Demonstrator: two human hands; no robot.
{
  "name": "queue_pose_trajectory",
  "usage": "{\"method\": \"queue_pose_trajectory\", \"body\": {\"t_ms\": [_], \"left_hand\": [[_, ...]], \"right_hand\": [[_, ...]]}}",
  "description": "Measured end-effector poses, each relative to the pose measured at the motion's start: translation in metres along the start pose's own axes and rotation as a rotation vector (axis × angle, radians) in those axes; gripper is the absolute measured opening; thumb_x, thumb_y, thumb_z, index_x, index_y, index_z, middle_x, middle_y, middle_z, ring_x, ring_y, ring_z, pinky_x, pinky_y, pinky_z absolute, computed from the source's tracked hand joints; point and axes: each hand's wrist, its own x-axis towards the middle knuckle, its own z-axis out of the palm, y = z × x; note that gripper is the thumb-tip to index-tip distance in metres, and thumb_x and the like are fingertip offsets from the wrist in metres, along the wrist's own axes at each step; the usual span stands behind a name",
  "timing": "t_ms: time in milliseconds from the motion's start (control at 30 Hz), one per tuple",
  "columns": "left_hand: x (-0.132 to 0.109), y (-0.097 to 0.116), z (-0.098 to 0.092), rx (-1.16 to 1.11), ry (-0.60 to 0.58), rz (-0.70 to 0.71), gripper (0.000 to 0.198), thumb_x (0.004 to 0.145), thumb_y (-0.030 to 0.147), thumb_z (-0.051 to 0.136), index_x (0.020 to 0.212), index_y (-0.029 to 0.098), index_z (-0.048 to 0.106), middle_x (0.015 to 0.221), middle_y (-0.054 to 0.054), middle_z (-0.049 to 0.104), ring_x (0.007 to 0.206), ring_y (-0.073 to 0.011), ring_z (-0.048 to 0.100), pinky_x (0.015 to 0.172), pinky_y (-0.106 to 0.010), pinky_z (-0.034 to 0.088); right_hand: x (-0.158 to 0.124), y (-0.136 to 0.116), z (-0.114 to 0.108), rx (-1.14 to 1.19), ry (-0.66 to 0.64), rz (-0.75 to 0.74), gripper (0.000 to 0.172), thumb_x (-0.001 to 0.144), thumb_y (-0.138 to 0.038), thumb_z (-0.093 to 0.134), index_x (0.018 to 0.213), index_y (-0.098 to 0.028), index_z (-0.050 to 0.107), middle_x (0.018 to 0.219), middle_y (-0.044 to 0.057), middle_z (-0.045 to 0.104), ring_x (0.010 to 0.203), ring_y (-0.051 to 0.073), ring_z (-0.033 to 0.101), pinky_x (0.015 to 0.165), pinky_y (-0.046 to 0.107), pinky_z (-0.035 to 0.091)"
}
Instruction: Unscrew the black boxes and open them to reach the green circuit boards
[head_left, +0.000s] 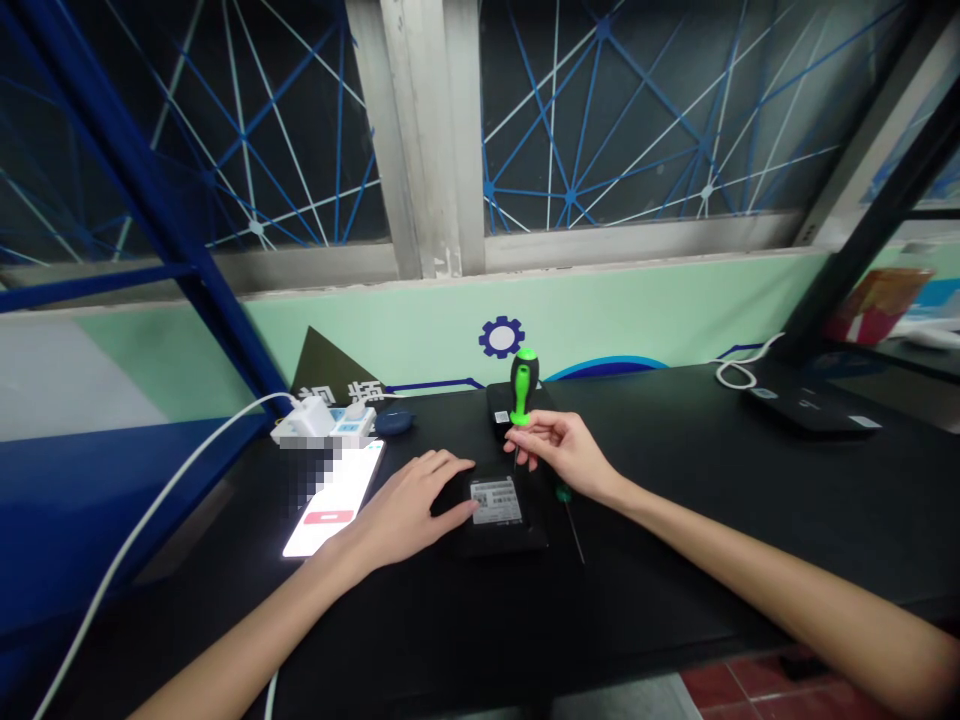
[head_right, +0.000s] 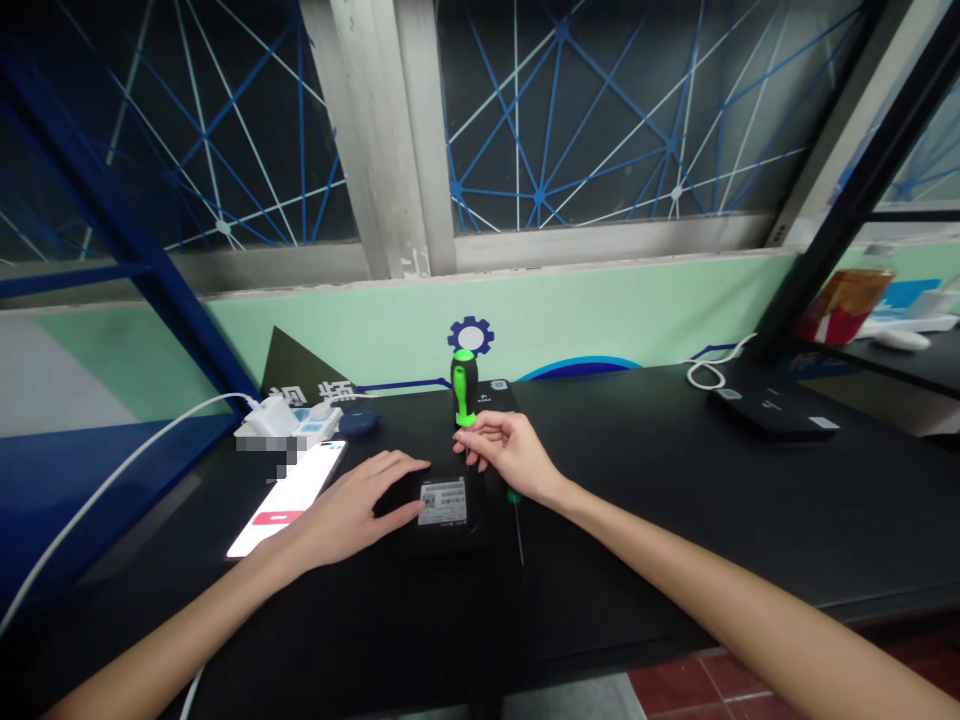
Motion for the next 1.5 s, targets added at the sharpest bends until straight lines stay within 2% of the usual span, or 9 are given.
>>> {"method": "queue_pose_trajectory", "body": {"t_ms": [167,367,467,600,833,933,1100,1300,1500], "left_hand": [[0.001,0.001,0.000,-0.009,-0.003,0.001,0.041,0.098,0.048,0.050,0.134,0.029,0.051,0.126,-0.004,0.059,0.115,-0.0236,0.056,0.099,-0.038,0.045],[0.000,-0.001,0.001,0.000,-0.001,-0.005,0.041,0.098,0.048,0.050,0.135,0.029,0.051,0.127,-0.003,0.058,0.116,-0.0239,0.056,0.099,-0.038,0.045],[0.000,-0.001,0.001,-0.007,-0.002,-0.007,0.041,0.098,0.049,0.050,0.135,0.029,0.050,0.128,-0.003,0.058,0.118,-0.0240,0.055,0.101,-0.038,0.044],[0.001,0.001,0.000,-0.011,-0.006,-0.003,0.041,0.098,0.048,0.050,0.135,0.029,0.050,0.127,-0.003,0.059,0.116,-0.0238,0.056,0.099,-0.037,0.045],[0.001,0.001,-0.001,-0.012,-0.004,-0.001,0.041,0.098,0.047,0.051,0.134,0.029,0.051,0.125,-0.004,0.059,0.115,-0.0236,0.056,0.099,-0.037,0.045],[0.000,0.000,0.000,-0.015,-0.005,-0.007,0.041,0.098,0.048,0.050,0.135,0.029,0.051,0.125,-0.004,0.059,0.115,-0.0238,0.056,0.098,-0.037,0.046],[0.001,0.001,0.000,-0.020,0.001,0.004,0.042,0.098,0.049,0.050,0.134,0.029,0.051,0.125,-0.004,0.059,0.115,-0.0241,0.056,0.098,-0.038,0.046],[0.001,0.001,0.000,-0.015,0.010,0.012,0.041,0.098,0.048,0.050,0.134,0.029,0.052,0.124,-0.004,0.060,0.114,-0.0239,0.057,0.098,-0.037,0.046],[0.000,-0.001,0.001,-0.007,-0.001,-0.003,0.042,0.098,0.050,0.050,0.135,0.029,0.050,0.129,-0.004,0.058,0.119,-0.0245,0.055,0.102,-0.039,0.043]], "right_hand": [[-0.001,0.002,0.000,0.001,-0.071,-0.027,0.030,0.087,-0.043,0.067,0.097,-0.014,0.072,0.083,0.005,0.071,0.056,0.009,0.059,0.052,0.022,0.050],[0.000,0.004,0.003,0.068,0.013,0.033,0.031,0.068,-0.037,0.085,0.077,-0.015,0.064,0.062,0.000,0.066,0.052,0.012,0.062,0.053,0.024,0.053],[0.000,0.000,0.002,0.067,0.001,0.039,0.032,0.071,-0.039,0.083,0.075,-0.015,0.063,0.069,0.003,0.070,0.054,0.011,0.061,0.052,0.023,0.051],[-0.001,-0.001,0.000,0.039,-0.088,0.005,0.032,0.085,-0.044,0.069,0.094,-0.013,0.070,0.088,0.008,0.072,0.057,0.010,0.060,0.052,0.023,0.051],[0.000,0.003,0.002,0.052,0.003,0.039,0.032,0.070,-0.039,0.084,0.079,-0.014,0.065,0.059,-0.001,0.065,0.051,0.012,0.060,0.053,0.025,0.052],[0.000,-0.001,0.003,0.072,0.020,0.049,0.034,0.067,-0.038,0.086,0.073,-0.015,0.061,0.064,0.002,0.068,0.053,0.012,0.062,0.052,0.023,0.052],[-0.002,-0.004,0.003,0.028,-0.067,0.005,0.032,0.082,-0.045,0.071,0.090,-0.013,0.070,0.086,0.008,0.072,0.056,0.010,0.059,0.051,0.023,0.050],[0.000,0.005,0.002,0.040,0.002,0.028,0.032,0.073,-0.041,0.081,0.083,-0.014,0.068,0.060,-0.001,0.064,0.051,0.012,0.059,0.051,0.025,0.052],[0.001,0.001,0.002,0.073,0.010,0.038,0.032,0.071,-0.040,0.082,0.078,-0.013,0.066,0.074,0.006,0.072,0.055,0.011,0.062,0.051,0.024,0.052]]}}
